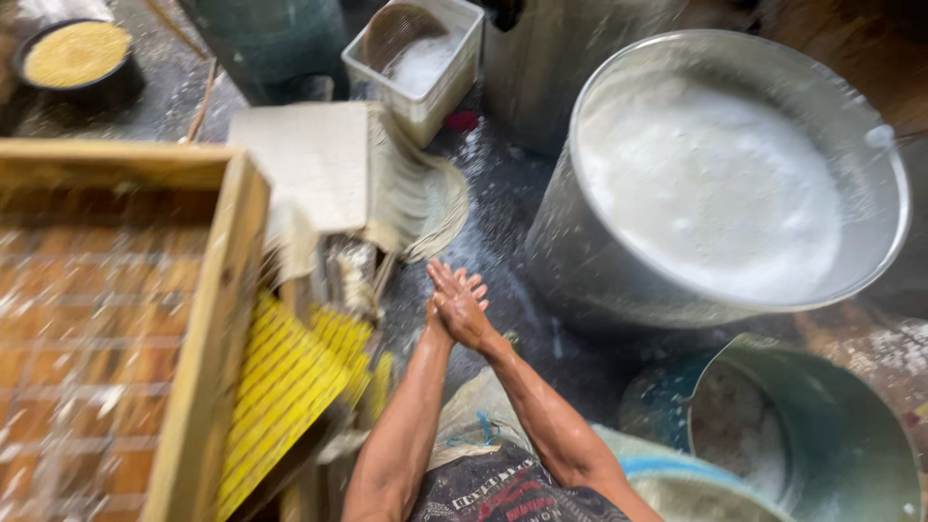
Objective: The person stirs a white liquid in a large metal basin with a ladle, then scoops the liquid into a smaller bucket. The person also uses a woven basket to pour small grains into a metal container.
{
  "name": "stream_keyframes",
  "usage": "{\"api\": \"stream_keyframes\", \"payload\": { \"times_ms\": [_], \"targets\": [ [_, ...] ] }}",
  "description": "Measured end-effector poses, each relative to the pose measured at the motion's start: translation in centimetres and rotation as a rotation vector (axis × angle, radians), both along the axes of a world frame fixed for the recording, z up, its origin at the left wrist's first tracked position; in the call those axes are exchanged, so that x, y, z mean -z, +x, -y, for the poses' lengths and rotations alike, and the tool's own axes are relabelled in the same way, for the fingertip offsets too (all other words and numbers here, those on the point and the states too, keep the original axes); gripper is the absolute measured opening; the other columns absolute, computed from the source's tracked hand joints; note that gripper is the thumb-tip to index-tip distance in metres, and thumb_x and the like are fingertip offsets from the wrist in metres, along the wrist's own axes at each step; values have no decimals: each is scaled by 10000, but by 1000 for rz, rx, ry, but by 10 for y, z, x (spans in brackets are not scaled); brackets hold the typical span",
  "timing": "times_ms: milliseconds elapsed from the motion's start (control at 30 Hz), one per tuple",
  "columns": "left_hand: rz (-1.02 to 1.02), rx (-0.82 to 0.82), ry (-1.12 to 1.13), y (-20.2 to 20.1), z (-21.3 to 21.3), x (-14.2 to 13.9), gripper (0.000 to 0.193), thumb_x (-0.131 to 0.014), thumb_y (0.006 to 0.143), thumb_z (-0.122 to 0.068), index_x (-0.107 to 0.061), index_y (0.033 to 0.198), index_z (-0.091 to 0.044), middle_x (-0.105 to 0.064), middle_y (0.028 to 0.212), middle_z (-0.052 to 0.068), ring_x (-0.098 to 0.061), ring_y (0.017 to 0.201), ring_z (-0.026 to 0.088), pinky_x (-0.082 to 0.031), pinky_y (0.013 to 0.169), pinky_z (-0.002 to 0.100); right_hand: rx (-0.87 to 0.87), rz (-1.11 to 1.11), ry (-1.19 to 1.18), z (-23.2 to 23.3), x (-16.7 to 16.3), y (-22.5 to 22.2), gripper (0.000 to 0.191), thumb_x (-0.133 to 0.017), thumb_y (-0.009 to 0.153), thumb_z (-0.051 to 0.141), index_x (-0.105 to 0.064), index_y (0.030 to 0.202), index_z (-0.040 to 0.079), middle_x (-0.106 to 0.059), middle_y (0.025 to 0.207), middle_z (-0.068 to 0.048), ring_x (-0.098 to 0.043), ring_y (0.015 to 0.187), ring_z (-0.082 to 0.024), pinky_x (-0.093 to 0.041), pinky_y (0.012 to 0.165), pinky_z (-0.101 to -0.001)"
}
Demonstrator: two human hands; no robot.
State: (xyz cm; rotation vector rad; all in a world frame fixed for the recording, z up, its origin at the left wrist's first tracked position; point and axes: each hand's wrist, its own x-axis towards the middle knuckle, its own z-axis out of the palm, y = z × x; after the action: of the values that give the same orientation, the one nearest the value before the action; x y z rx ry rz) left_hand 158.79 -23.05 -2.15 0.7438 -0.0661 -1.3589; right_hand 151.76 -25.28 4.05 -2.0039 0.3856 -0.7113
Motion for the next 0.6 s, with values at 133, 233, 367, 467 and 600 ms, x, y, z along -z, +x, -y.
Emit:
{"api": "stream_keyframes", "payload": {
  "times_ms": [133,233,367,467,600],
  "targets": [
    [623,160,344,5,76,5,383,-574,999,-305,-757,1159,-9,-735,1011,106,-655,857,201,-520,672,353,-7,-222,-10,103,26,-58,451,-500,1074,320,-576,1393,11,-499,1501,-207,-453,1414,-321,-298,1219,-440],
    [825,95,576,19,111,19,337,-682,922,-376,-789,981,-62,-743,844,49,-637,728,155,-507,631,329,311,-402,474,179,34,-136,315,-593,996,290,-781,1060,45,-820,995,-118,-782,936,-197,-593,889,-329],
    [1841,487,724,41,125,63,267,-566,930,-356,-680,1010,-129,-743,868,146,-702,810,359,-514,696,508,555,-389,309,271,33,-230,287,-616,978,268,-768,1009,26,-788,908,-76,-708,829,-125,-555,788,-305],
    [1871,636,815,58,125,90,295,-570,876,-385,-749,970,-170,-753,997,124,-703,981,359,-536,842,501,570,-227,356,321,28,-259,321,-562,1023,277,-800,1047,63,-762,891,-77,-684,875,-124,-553,855,-288],
    [1375,616,1137,79,151,99,512,-444,1004,-468,-815,851,-150,-783,958,128,-705,999,348,-495,921,472,678,-187,406,344,32,-246,323,-603,999,299,-794,976,40,-783,886,-32,-689,868,-135,-535,826,-292]
  ]
}}
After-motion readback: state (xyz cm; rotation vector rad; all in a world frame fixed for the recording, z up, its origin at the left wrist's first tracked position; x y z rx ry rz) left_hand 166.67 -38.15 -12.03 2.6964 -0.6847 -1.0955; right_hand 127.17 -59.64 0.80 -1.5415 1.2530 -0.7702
